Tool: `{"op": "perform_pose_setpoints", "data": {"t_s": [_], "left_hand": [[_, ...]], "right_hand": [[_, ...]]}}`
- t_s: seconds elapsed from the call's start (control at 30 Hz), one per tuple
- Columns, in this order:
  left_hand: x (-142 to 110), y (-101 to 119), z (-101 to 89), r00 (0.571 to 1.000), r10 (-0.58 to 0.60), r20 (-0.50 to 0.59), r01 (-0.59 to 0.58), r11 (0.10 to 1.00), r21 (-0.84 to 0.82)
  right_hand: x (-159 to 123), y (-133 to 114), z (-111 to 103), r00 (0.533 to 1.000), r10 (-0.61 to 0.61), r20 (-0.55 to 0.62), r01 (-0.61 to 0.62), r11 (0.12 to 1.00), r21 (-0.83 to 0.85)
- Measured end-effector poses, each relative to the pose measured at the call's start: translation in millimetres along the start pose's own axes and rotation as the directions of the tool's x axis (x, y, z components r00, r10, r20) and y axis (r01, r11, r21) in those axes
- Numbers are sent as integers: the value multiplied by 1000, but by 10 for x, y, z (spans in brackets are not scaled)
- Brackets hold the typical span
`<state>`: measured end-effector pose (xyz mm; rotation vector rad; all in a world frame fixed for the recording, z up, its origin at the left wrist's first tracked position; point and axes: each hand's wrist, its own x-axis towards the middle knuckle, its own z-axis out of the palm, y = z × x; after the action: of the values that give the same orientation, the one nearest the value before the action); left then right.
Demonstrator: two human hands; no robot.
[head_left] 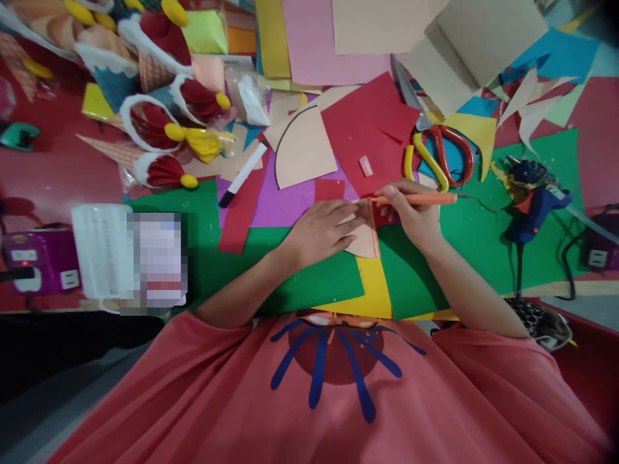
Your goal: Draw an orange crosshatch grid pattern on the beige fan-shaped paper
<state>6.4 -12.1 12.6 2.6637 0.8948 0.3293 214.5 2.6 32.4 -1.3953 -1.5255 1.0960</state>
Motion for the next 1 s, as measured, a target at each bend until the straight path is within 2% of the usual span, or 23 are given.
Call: {"op": "perform_pose_setpoints", "data": {"t_s": [0.17,0.33,0.53,0.67,1.0], "left_hand": [[5,-1,5,1000,7,8,-7,1000,5],[19,19,-23,1000,13,3,-13,1000,14],[27,26,-37,997,56,-49,-53,997,48],[28,32,-36,998,47,-43,-45,997,64],[25,25,-32,997,48,-54,-45,998,46]], "right_hand": [[15,25,18,998,39,46,-39,999,-14],[30,74,22,997,-16,70,21,998,-67],[35,87,38,996,-69,52,75,989,-126],[39,82,45,994,-97,46,104,982,-159],[42,88,46,990,-129,49,134,982,-136]]}}
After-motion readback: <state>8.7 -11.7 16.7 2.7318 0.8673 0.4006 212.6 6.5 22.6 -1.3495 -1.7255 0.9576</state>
